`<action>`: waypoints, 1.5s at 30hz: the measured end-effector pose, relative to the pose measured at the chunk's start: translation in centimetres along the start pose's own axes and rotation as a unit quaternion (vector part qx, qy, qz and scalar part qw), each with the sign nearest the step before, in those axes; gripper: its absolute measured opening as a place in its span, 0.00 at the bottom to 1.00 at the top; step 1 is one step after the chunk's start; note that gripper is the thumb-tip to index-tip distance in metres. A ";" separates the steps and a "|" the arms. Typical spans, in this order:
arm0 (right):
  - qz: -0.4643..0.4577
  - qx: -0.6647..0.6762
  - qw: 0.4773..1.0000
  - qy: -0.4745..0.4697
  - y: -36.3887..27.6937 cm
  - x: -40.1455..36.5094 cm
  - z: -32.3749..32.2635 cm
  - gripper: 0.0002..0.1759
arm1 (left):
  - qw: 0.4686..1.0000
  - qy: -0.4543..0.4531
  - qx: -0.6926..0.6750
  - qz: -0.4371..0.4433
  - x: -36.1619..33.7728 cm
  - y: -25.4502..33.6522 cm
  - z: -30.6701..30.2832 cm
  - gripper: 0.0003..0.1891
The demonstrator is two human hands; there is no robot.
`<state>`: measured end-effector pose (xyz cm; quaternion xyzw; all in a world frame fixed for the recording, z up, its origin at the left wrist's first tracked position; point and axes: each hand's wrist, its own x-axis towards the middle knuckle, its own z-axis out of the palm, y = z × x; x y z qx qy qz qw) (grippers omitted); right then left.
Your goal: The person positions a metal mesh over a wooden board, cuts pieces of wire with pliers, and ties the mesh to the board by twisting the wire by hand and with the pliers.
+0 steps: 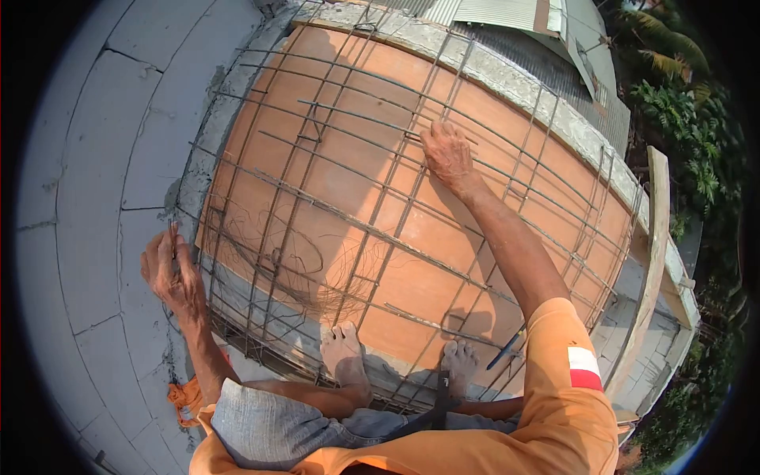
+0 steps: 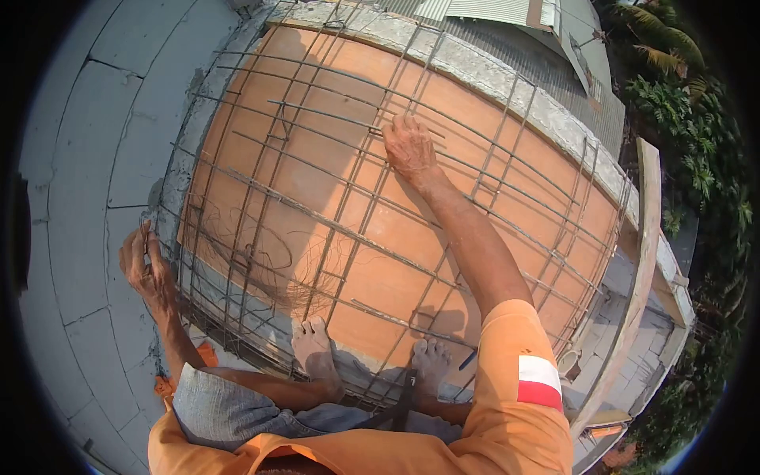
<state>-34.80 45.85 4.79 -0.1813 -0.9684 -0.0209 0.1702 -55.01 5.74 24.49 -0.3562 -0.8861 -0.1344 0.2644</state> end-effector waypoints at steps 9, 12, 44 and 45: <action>0.090 0.106 0.974 -0.179 0.6 -0.4 -3.5 0.12 | 0.994 -0.002 -0.112 -0.009 0.1 -0.6 1.1 0.10; 0.077 0.115 0.984 -0.109 0.1 -3.1 -2.4 0.13 | 0.996 -0.020 -0.077 0.039 -0.1 -0.4 2.2 0.11; 0.091 0.248 0.956 -0.126 7.1 -5.7 -16.9 0.14 | 0.984 -0.087 -0.104 0.117 4.7 7.4 0.5 0.10; 0.106 0.266 0.945 -0.159 6.1 -6.2 -16.8 0.14 | 0.978 -0.118 -0.090 0.144 4.8 7.8 0.6 0.11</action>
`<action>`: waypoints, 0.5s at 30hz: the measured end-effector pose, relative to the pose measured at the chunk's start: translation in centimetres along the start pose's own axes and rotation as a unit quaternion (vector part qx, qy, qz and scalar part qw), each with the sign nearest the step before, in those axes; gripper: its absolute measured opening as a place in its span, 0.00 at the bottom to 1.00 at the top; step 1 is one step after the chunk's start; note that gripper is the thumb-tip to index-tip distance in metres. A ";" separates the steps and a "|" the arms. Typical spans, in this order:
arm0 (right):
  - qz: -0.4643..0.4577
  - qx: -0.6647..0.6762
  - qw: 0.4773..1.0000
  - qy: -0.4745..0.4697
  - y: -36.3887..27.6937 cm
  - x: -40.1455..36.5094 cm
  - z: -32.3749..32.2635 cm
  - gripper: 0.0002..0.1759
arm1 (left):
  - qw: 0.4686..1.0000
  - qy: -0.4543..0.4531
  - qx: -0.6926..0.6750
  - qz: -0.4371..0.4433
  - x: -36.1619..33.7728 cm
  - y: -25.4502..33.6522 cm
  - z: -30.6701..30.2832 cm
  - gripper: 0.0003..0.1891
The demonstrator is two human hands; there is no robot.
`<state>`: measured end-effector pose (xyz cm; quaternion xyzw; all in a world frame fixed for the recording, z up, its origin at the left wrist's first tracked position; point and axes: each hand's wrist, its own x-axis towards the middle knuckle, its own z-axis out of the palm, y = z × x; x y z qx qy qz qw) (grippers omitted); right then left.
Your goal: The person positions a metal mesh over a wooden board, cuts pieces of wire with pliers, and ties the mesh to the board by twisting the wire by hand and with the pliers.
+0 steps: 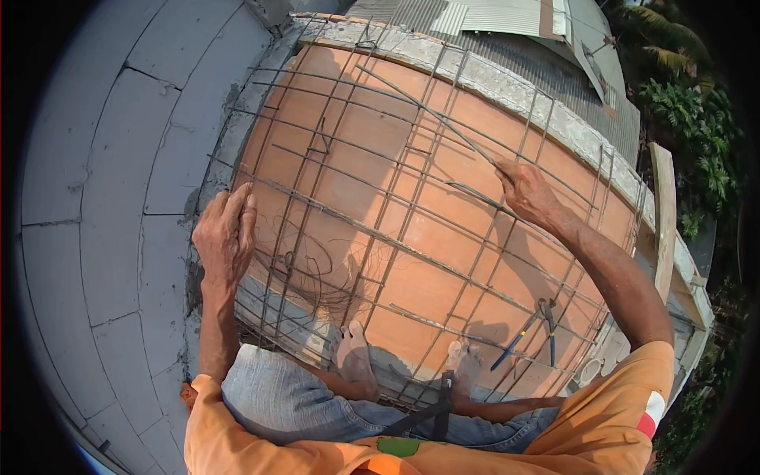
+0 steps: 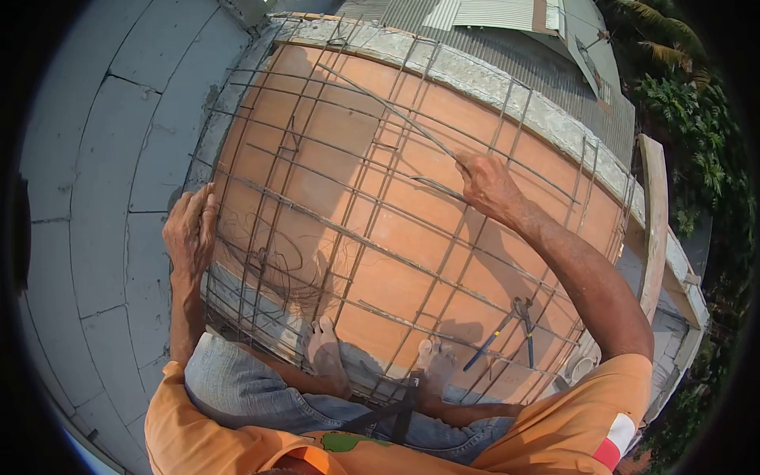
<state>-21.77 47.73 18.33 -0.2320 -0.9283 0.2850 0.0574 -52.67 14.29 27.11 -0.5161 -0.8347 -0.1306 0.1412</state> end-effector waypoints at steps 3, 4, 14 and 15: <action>0.005 0.066 0.995 -0.073 -2.5 -0.5 4.7 0.10 | 0.999 -0.037 0.009 0.032 0.7 1.8 0.7 0.14; -0.025 0.077 0.993 -0.082 -3.0 -0.6 6.8 0.09 | 0.998 -0.051 -0.014 0.045 0.9 2.2 1.0 0.16; -0.041 0.084 0.991 -0.099 -8.1 1.4 19.3 0.13 | 0.991 -0.106 0.037 0.079 0.9 2.1 3.3 0.16; -0.033 0.075 0.993 -0.082 -8.4 1.5 19.5 0.13 | 0.991 -0.104 0.041 0.076 0.9 1.9 3.3 0.16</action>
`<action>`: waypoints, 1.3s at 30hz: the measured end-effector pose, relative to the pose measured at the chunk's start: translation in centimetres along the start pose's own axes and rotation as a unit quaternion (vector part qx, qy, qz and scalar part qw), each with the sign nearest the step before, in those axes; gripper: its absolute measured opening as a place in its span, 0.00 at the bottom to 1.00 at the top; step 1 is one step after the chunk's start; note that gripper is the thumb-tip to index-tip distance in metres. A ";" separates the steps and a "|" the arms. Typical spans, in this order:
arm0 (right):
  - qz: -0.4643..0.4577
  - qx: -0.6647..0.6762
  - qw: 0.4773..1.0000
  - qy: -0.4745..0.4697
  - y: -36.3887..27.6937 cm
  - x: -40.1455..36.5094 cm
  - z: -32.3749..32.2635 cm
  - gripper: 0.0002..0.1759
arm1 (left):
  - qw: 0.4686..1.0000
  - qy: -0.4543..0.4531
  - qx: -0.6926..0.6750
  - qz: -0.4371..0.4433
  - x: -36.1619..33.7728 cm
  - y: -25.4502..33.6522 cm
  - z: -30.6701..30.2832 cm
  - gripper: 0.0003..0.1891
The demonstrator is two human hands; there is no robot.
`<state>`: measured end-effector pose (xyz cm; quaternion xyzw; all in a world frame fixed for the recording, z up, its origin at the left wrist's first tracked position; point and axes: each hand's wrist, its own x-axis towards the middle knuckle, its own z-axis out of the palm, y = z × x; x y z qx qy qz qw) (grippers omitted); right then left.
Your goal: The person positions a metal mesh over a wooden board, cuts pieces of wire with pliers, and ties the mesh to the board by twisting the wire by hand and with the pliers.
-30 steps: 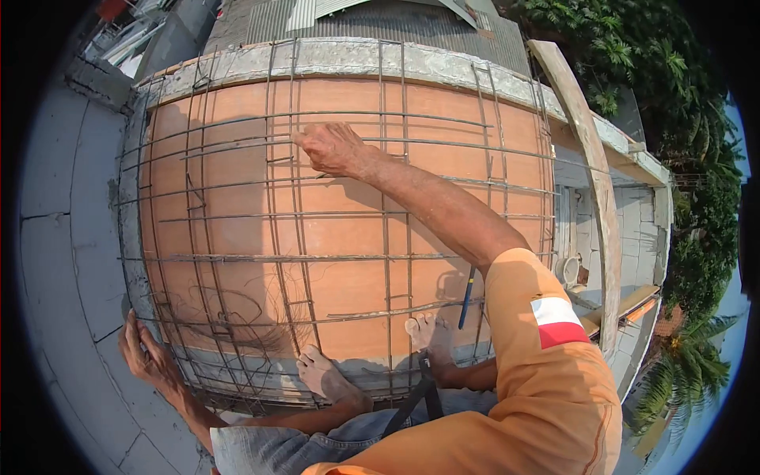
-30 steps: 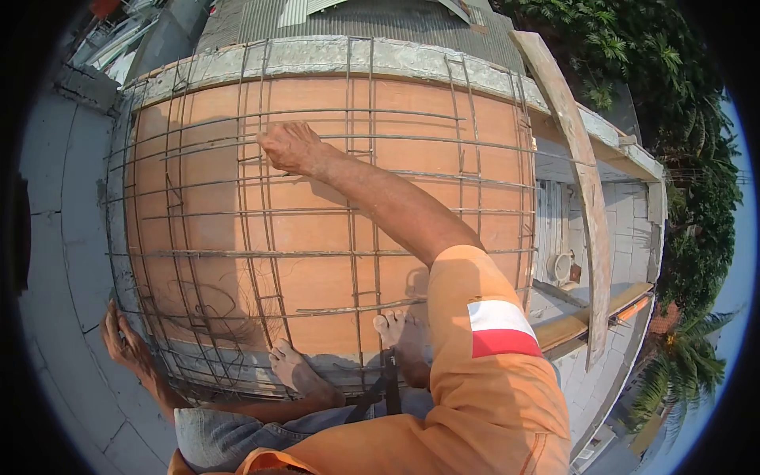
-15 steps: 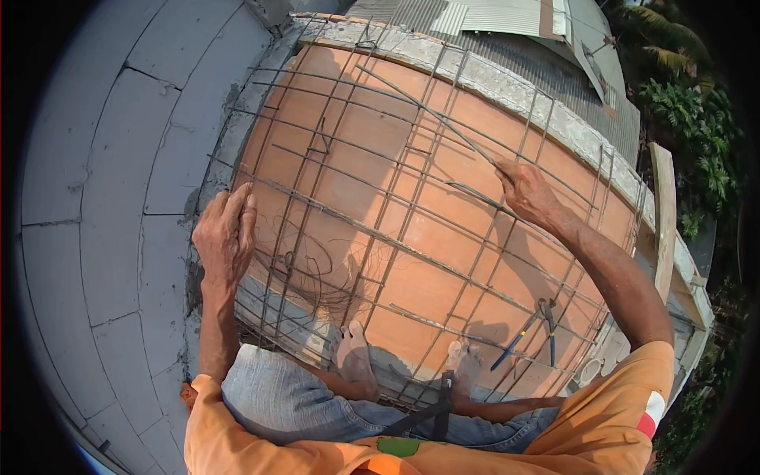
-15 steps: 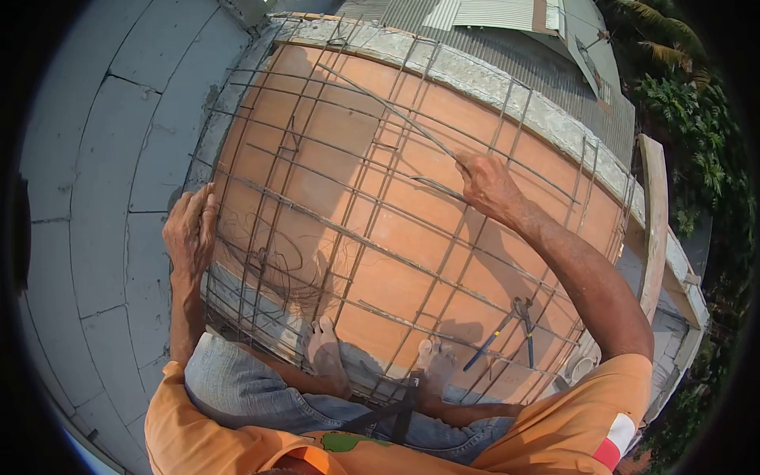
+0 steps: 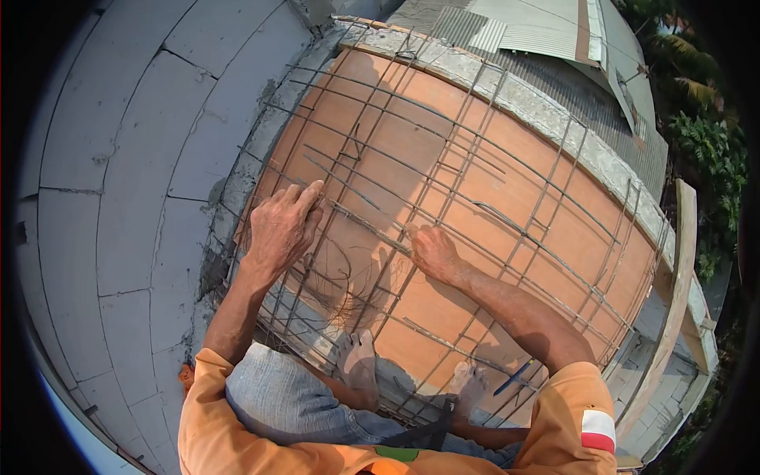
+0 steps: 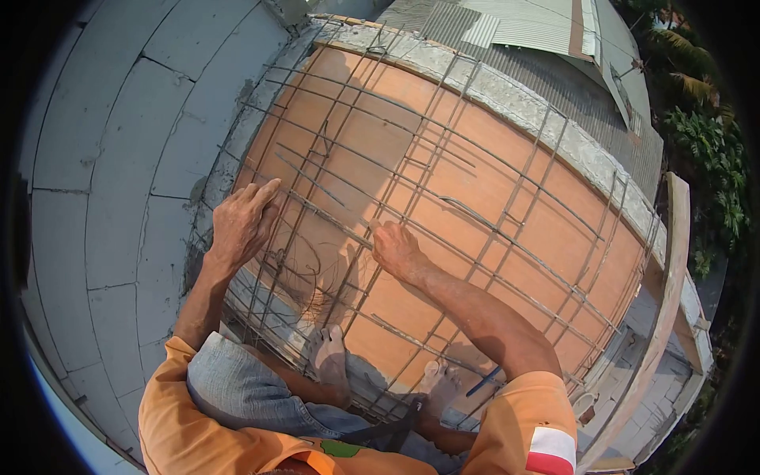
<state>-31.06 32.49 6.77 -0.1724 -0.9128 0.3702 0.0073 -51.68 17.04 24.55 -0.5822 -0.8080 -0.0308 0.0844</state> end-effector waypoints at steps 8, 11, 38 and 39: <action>-0.023 -0.111 0.993 -0.013 -0.7 0.1 -1.9 0.11 | 0.999 0.009 -0.011 -0.050 -1.3 -1.0 0.5 0.14; -0.044 -0.121 0.991 0.042 -0.3 0.8 -5.0 0.09 | 0.999 0.003 -0.013 -0.048 -1.6 -0.9 0.2 0.13; 0.095 -0.069 0.974 0.194 19.4 -5.6 -18.0 0.10 | 0.996 0.031 -0.006 -0.088 -1.1 -2.2 -1.6 0.13; 0.103 -0.069 0.973 0.193 19.4 -5.9 -17.8 0.10 | 0.995 0.025 -0.025 -0.092 -0.9 -1.9 -1.8 0.13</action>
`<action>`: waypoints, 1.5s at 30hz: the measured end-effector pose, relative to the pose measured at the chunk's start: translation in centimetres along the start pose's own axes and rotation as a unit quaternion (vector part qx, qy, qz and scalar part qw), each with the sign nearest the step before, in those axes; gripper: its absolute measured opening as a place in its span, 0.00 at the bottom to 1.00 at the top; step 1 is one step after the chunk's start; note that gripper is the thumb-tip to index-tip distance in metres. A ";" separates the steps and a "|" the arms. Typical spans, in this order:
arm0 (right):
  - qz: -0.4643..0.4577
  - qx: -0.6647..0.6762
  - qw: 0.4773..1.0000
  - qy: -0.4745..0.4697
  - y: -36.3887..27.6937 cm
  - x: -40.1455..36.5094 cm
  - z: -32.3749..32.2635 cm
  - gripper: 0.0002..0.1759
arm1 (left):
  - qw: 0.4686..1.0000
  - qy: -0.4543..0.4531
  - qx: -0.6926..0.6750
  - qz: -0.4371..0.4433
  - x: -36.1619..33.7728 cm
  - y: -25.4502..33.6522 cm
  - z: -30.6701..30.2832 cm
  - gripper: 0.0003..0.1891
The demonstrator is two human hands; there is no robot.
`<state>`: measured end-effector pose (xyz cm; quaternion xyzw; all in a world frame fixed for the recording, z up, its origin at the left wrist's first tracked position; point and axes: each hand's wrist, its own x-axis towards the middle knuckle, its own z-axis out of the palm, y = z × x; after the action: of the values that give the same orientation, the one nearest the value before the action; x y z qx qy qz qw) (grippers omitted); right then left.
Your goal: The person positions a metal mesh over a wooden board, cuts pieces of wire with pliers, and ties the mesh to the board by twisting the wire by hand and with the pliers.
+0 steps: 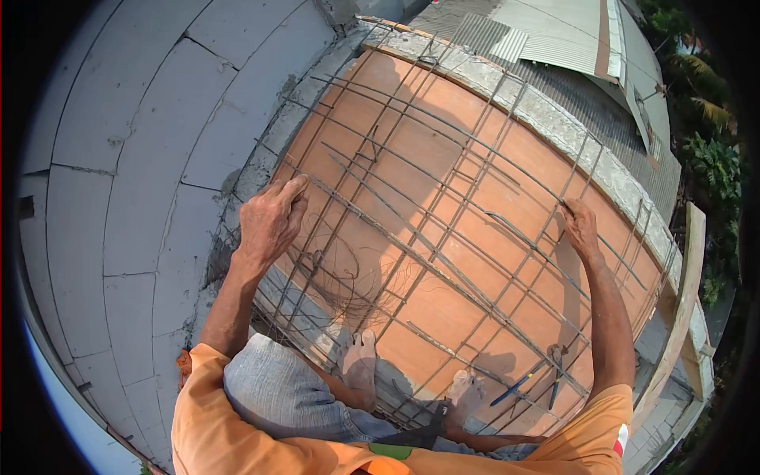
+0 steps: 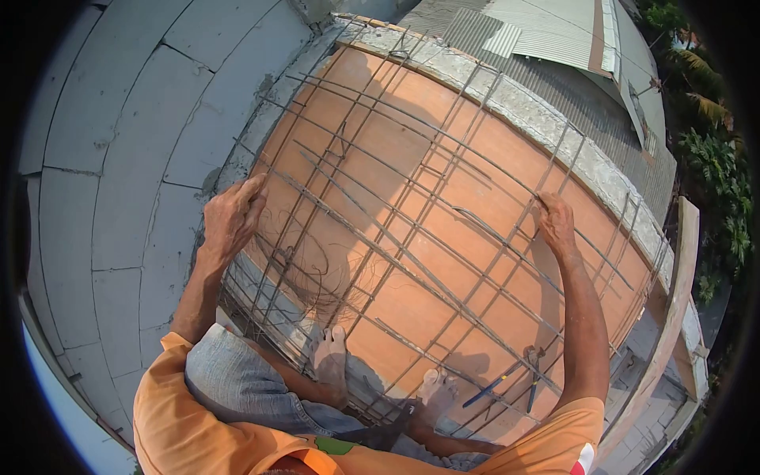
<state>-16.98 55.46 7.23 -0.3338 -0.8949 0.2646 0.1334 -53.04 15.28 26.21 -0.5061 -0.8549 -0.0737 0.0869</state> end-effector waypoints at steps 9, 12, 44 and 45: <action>0.001 -0.023 0.999 0.031 0.3 -1.2 1.0 0.11 | 1.000 -0.015 0.000 0.002 -0.6 0.1 0.9 0.13; -0.034 -0.101 0.993 0.048 1.5 -2.4 1.9 0.12 | 0.999 0.001 -0.032 0.024 -1.0 -0.4 2.4 0.13; -0.059 -0.297 0.951 0.056 -2.3 -1.9 1.9 0.07 | 0.998 -0.056 0.017 -0.001 -1.9 0.1 1.2 0.15; -0.076 -0.342 0.934 0.070 -2.4 -1.6 2.0 0.07 | 0.999 -0.051 0.008 0.009 -1.9 0.1 1.3 0.15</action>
<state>-17.91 52.09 6.83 -0.3075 -0.9423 -0.0930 0.0935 -52.13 14.04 24.54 -0.5164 -0.8541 -0.0401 0.0482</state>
